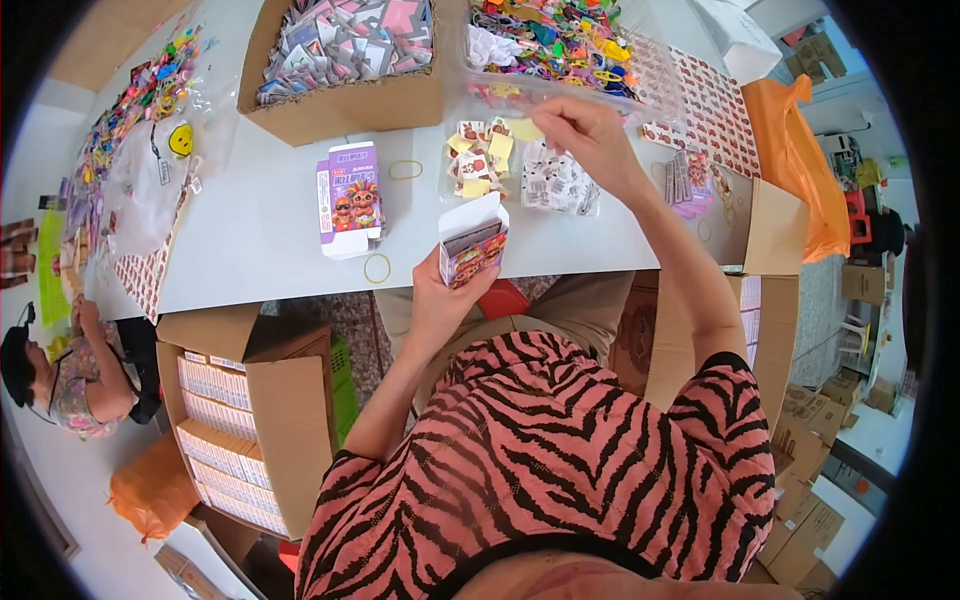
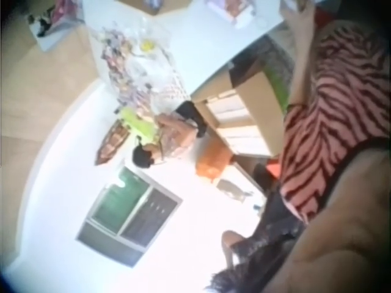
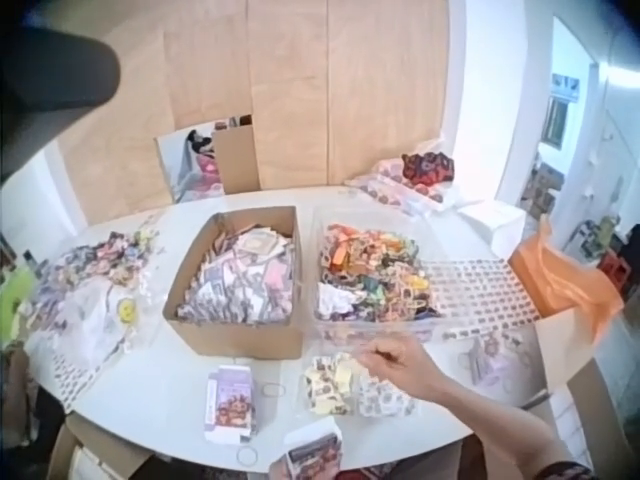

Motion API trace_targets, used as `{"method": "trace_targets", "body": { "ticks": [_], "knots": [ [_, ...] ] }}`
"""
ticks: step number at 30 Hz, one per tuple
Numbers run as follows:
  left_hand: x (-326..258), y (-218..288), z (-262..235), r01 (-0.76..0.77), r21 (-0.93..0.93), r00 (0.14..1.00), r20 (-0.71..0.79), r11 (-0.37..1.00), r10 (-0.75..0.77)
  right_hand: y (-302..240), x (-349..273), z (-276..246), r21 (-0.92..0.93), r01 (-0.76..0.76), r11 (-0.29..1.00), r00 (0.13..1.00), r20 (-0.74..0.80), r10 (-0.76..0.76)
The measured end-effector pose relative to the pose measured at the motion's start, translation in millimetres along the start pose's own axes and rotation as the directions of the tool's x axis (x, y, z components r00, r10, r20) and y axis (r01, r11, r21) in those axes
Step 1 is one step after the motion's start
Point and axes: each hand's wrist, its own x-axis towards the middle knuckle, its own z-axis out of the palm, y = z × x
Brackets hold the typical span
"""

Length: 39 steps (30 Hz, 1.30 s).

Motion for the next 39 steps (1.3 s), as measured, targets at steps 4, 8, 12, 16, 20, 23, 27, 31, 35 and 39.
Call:
{"method": "trace_targets", "body": {
  "ticks": [4,8,12,16,20,23,27,31,35,39],
  "knots": [
    [3.6,1.3,2.4,0.016,0.001,1.000,0.019,1.000,-0.016,-46.1,-24.9,-2.8,0.043,0.216,0.975,0.937,0.273,-0.220],
    [4.5,-1.1,8.6,0.018,0.068,0.998,0.055,0.998,-0.022,-50.6,-36.3,7.1,-0.172,0.554,0.814,0.792,0.409,-0.453],
    [4.4,3.6,16.3,0.003,0.104,0.999,0.046,0.995,-0.007,-46.3,-45.1,16.6,-0.251,0.625,0.739,0.750,0.454,-0.480],
    [3.1,0.5,15.5,-0.040,0.241,0.998,0.063,0.970,0.025,-42.8,-54.3,21.0,-0.298,0.543,0.785,0.777,0.533,-0.335],
    [-1.3,-2.3,12.8,-0.037,0.291,0.998,0.054,0.956,0.022,-47.8,-55.8,24.8,-0.268,0.443,0.856,0.769,0.603,-0.209],
    [-4.5,-0.2,11.2,-0.031,0.354,0.998,0.055,0.935,0.012,-48.2,-57.2,25.2,-0.232,0.384,0.894,0.755,0.635,-0.160],
    [-5.6,-14.3,6.0,-0.014,0.299,0.999,0.034,0.954,0.004,-50.0,-48.8,14.3,-0.071,0.099,0.993,0.888,0.457,-0.055],
    [-7.0,-22.2,1.2,0.099,0.072,0.995,0.019,0.992,-0.101,12.9,-22.9,-8.3,-0.354,0.047,0.934,0.988,0.152,0.007],
    [-7.5,-17.5,2.5,0.096,0.083,0.995,0.031,0.992,-0.099,83.6,-8.1,-16.7,-0.716,0.131,0.685,0.979,0.202,0.024],
    [-8.4,-15.4,1.9,0.114,0.071,0.993,0.013,0.991,-0.116,97.0,1.0,-4.6,-0.742,0.133,0.657,0.958,0.266,0.107]
  ]
}}
